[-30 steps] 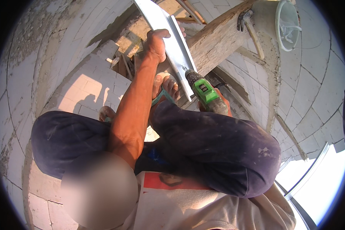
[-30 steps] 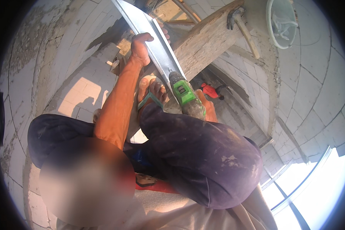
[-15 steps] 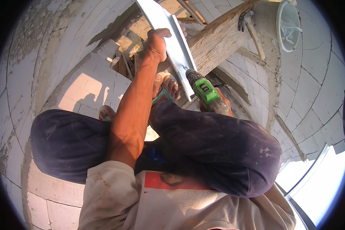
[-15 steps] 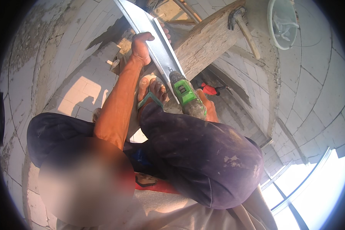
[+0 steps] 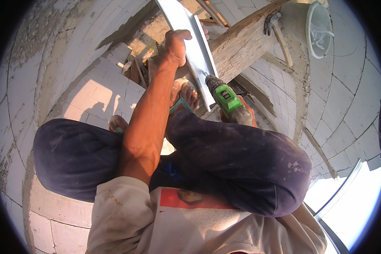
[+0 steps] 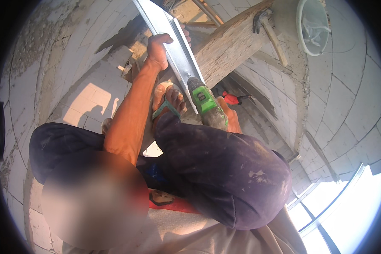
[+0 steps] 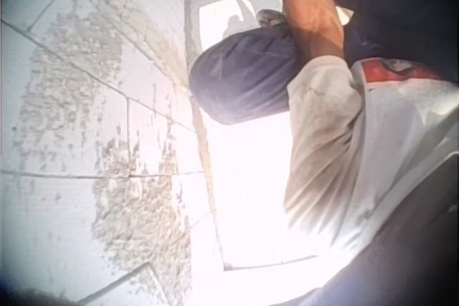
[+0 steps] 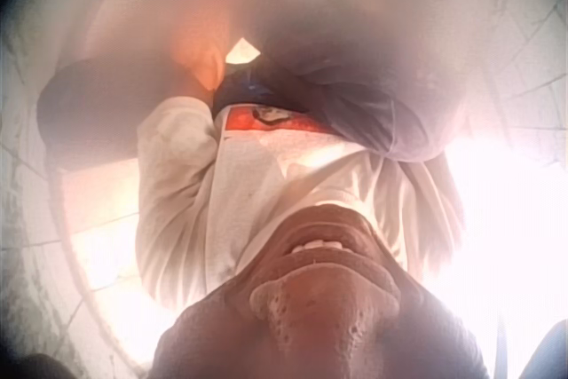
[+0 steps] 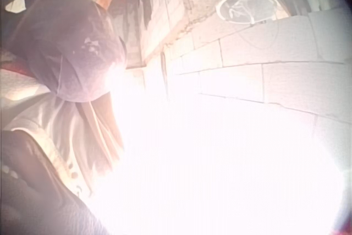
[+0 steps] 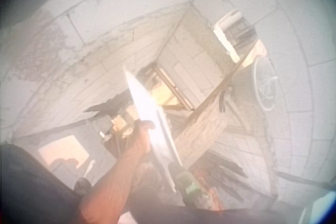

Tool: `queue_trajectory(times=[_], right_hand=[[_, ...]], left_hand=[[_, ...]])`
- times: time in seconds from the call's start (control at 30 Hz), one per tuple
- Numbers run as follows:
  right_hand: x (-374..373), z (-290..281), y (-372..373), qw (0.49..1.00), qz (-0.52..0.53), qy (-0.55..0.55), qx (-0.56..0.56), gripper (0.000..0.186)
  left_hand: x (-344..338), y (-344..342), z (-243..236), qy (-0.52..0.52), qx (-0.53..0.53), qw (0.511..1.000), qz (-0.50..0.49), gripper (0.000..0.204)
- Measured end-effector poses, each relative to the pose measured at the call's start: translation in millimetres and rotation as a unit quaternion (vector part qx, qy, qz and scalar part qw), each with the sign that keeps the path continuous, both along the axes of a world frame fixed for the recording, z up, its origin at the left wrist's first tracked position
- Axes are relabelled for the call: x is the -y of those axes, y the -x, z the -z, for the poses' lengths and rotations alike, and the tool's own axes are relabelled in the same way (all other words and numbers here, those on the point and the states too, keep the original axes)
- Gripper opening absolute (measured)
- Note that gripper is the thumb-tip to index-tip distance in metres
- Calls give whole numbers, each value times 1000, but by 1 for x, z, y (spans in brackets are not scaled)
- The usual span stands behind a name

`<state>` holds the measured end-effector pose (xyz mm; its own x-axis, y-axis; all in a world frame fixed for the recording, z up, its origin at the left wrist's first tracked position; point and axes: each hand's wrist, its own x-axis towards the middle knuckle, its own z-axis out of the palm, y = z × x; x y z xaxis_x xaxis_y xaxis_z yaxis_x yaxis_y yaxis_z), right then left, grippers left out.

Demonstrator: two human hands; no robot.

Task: The person installs white metal frame pieces on a rooftop structure. They use a cordless drill to secure the frames to wooden supports and a hammer to tap nails into the wall. The person handles metal strips, a drill, a hammer, and a bucket of fasteners.

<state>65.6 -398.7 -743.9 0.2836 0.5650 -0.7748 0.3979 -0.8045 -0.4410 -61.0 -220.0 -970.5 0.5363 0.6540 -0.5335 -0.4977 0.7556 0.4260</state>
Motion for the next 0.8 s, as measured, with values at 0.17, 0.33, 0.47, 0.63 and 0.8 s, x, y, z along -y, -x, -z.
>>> queue_trajectory(times=[0.17,0.33,0.47,0.63,0.8], right_hand=[[-11,-9,9,1000,5,5,25,44],[-21,-27,30,993,47,-58,96,48],[-37,-50,46,983,14,-131,130,50],[0,-31,23,986,-57,-123,101,47],[3,-13,26,974,-42,-167,147,42]], left_hand=[[0,1,3,-6,9,1000,1,62],[1,-2,4,7,14,1000,-9,62],[1,2,5,10,15,1000,-9,63],[2,3,7,20,22,999,-12,63],[2,2,2,24,13,999,-17,62]])
